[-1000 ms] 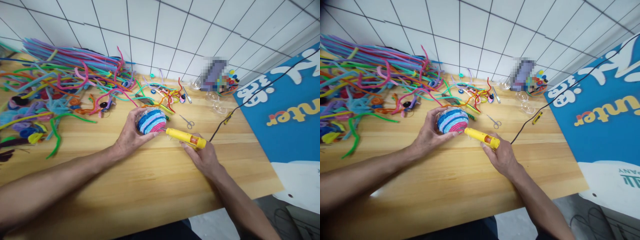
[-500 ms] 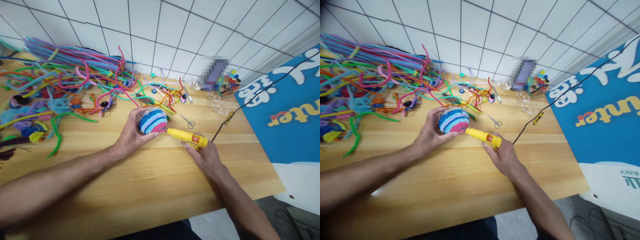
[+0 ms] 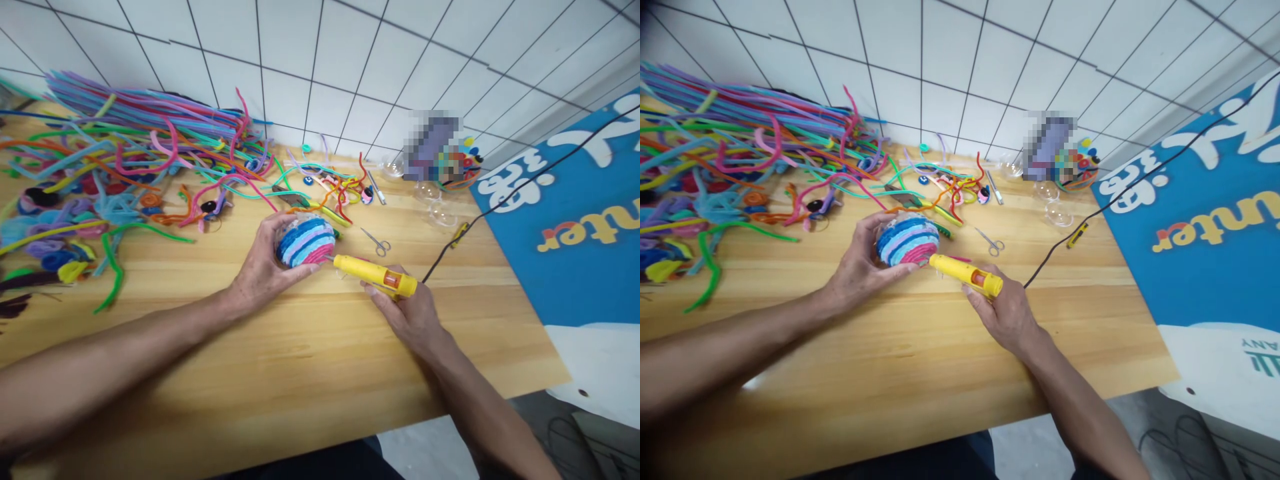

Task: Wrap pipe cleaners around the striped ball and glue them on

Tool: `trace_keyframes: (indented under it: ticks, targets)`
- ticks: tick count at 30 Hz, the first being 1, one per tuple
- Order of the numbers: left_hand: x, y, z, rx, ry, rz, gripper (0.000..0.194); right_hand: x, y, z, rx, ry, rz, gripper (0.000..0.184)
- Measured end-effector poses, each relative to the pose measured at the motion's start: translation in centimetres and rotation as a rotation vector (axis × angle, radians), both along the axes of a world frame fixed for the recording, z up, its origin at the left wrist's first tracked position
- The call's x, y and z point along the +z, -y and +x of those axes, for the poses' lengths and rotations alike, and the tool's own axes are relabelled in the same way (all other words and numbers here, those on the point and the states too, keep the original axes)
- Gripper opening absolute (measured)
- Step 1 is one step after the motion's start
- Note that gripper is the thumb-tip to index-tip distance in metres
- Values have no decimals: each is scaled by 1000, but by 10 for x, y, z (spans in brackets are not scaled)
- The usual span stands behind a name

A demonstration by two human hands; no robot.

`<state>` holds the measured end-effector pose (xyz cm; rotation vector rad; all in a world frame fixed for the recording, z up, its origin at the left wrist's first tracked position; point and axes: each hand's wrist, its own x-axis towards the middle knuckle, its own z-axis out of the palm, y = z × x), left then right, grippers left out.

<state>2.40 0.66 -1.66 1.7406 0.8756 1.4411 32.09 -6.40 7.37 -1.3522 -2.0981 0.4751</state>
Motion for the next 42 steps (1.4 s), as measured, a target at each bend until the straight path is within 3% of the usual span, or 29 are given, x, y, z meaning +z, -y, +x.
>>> trace_keyframes:
  ticks: [17, 34, 42]
  targets:
    - [1, 0, 0, -1, -14, 1, 91, -1, 2, -1, 55, 30, -4, 13]
    - [-1, 0, -1, 14, -19, -5, 94, 6, 2, 5, 3, 58, 4, 16]
    - [0, 0, 0, 8, -3, -13, 93, 0, 2, 2, 67, 47, 10, 12]
